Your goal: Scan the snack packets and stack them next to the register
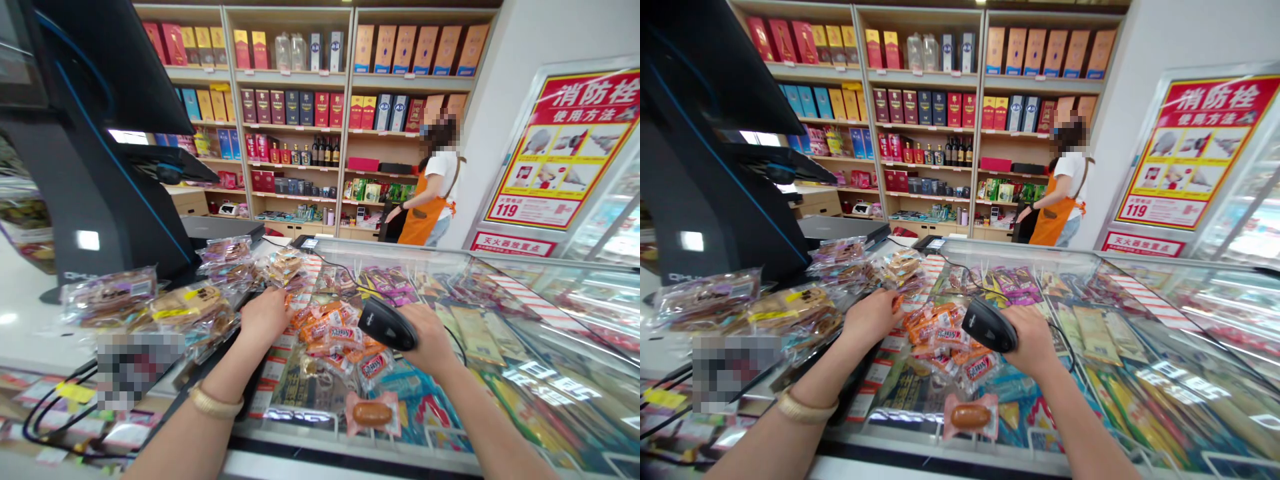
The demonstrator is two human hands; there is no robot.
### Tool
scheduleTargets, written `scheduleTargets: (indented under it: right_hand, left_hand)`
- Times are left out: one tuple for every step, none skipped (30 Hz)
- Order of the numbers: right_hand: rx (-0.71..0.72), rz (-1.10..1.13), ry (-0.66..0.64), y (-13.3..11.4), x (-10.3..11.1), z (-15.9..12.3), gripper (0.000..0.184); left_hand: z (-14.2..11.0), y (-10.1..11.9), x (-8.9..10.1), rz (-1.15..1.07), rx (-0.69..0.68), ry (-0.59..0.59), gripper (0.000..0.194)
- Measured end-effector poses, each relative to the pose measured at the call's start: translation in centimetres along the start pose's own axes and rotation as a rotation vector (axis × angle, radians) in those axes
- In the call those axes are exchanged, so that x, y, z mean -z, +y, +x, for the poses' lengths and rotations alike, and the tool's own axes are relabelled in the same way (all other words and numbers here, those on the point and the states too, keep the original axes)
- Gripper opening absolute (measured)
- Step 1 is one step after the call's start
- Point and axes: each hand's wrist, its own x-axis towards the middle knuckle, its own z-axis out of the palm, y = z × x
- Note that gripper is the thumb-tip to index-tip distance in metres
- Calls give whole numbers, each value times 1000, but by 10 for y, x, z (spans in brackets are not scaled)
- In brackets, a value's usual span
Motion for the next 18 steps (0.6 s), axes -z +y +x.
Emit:
scheduleTargets:
  right_hand:
    - [-1,3,3,0,0,0,18]
    - [-1,6,6,0,0,0,18]
    - [0,9,9,0,0,0,17]
    - [1,11,11,0,0,0,17]
    - [4,10,15,1,0,0,17]
    - [9,6,20,1,-1,0,16]
    - [14,2,26,1,-1,0,16]
    - [19,-2,30,2,-1,-1,16]
    - [23,-5,33,2,-1,-1,16]
    - [25,-6,34,2,-1,-1,16]
    - [26,-7,34,2,-1,0,16]
    - [26,-6,34,1,-1,0,16]
    - [26,-5,34,1,-1,0,17]
    - [28,-2,35,1,0,0,17]
    - [29,1,38,0,0,0,16]
    - [30,4,41,0,0,0,16]
    - [29,7,44,-1,0,0,16]
    - [27,7,47,-1,0,1,16]
  left_hand:
    - [2,-1,-1,-48,4,28,25]
    - [4,-1,-3,-117,2,67,22]
    - [6,-2,-5,-211,-1,113,20]
    - [9,-2,-7,-339,5,163,18]
    - [11,-2,-9,-501,18,212,17]
    - [12,-1,-10,-696,33,248,21]
    - [13,0,-12,-909,43,259,29]
    - [13,2,-12,-1121,42,240,37]
    - [13,4,-12,-1313,38,200,43]
    - [11,6,-11,-1471,25,135,46]
    - [10,9,-9,-1584,10,52,47]
    - [8,10,-7,-1651,3,-28,47]
    - [6,12,-5,-1683,0,-96,48]
    - [5,13,-4,-1695,0,-144,51]
    - [4,14,-3,-1696,-3,-175,55]
    - [3,15,-2,-1690,-5,-187,59]
    - [2,15,-2,-1676,1,-184,60]
    - [2,16,-2,-1649,9,-178,56]
